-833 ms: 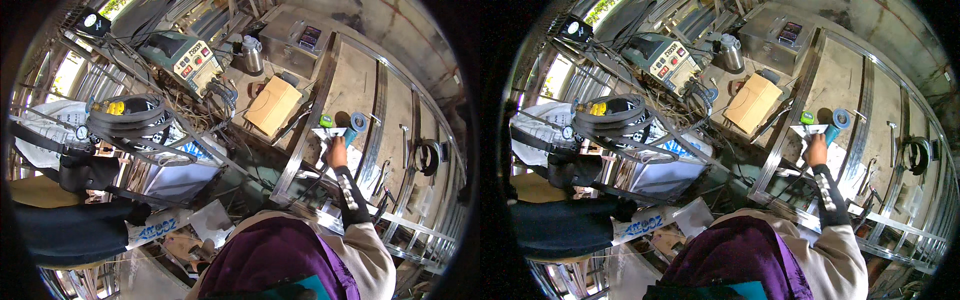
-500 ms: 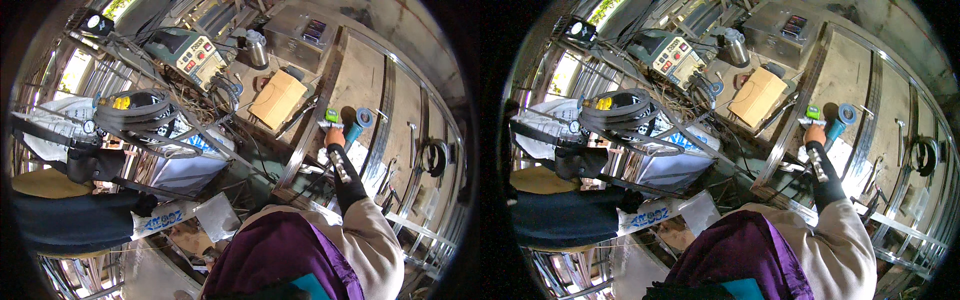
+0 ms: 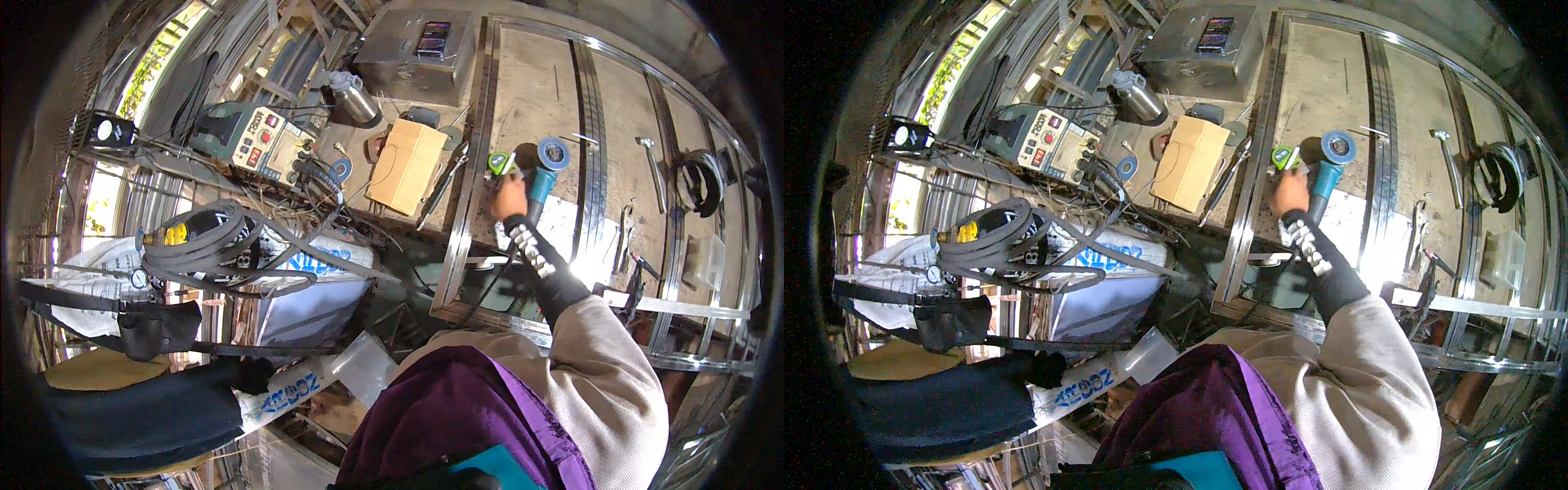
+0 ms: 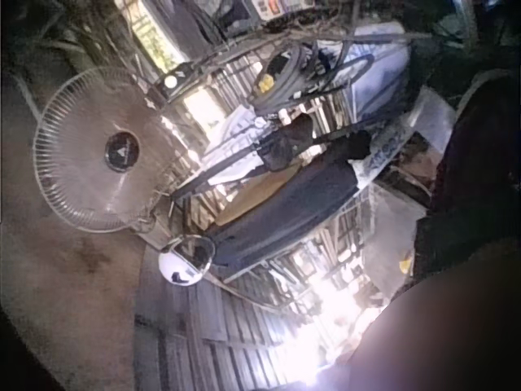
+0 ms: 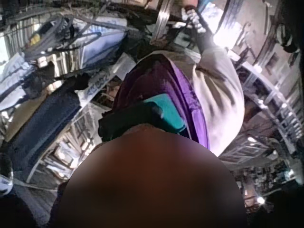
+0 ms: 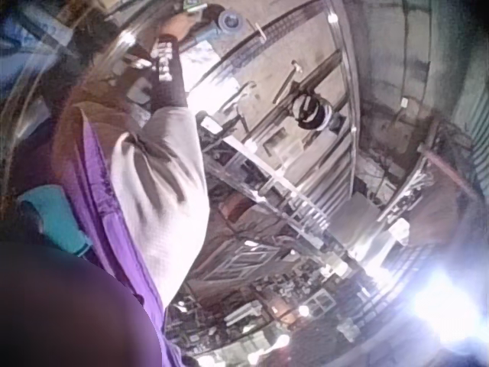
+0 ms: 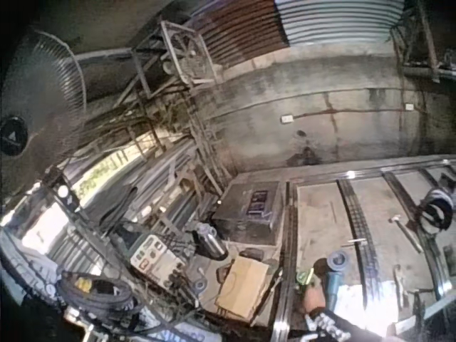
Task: The person welds a metal frame on a workbench, repeatedly positioning metal bars, tack welding them, and using a hammer to adjust alignment. They handle a metal fan blade and a grinding tool, then continue welding and hammering the frame.
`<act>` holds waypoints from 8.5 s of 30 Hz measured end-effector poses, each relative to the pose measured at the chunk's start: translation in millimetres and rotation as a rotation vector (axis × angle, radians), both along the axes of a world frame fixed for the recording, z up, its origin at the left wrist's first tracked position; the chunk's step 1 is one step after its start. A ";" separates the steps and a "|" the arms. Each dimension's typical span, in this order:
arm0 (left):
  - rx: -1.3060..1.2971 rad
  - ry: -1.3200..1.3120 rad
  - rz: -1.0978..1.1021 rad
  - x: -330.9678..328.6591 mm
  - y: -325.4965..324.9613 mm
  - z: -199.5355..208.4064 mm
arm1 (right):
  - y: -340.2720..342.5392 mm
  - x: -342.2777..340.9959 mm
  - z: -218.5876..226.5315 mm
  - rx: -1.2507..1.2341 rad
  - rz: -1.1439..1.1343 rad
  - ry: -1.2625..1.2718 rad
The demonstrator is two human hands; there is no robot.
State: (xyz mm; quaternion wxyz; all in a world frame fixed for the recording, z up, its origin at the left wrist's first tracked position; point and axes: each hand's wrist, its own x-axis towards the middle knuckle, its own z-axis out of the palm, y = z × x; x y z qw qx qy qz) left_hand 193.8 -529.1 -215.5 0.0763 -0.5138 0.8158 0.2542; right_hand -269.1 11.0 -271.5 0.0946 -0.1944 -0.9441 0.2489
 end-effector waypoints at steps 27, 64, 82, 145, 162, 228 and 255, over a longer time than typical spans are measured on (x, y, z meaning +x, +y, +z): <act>1.260 0.425 -0.792 -296.1 329.9 181.6 | 27.8 268.1 152.3 -1.243 -0.403 0.107; 0.347 -0.418 -1.291 -169.9 298.9 43.7 | 406.0 183.7 51.0 0.718 0.448 0.153; 0.330 -0.491 -1.072 -183.3 331.0 74.5 | 302.6 142.9 88.6 0.101 0.270 -0.133; 0.303 -0.265 -0.393 54.7 248.1 13.6 | 347.1 -117.4 45.0 0.345 0.185 -0.540; 0.327 -0.276 -0.660 89.7 200.6 -40.0 | 420.6 -126.6 -25.6 0.127 -0.058 -0.299; 0.283 0.371 -0.565 -144.0 126.4 -140.1 | 117.3 257.4 59.8 -0.032 0.304 -0.315; 0.749 0.152 -1.314 -342.6 219.4 -136.9 | 50.9 267.7 21.3 0.171 -0.037 -0.732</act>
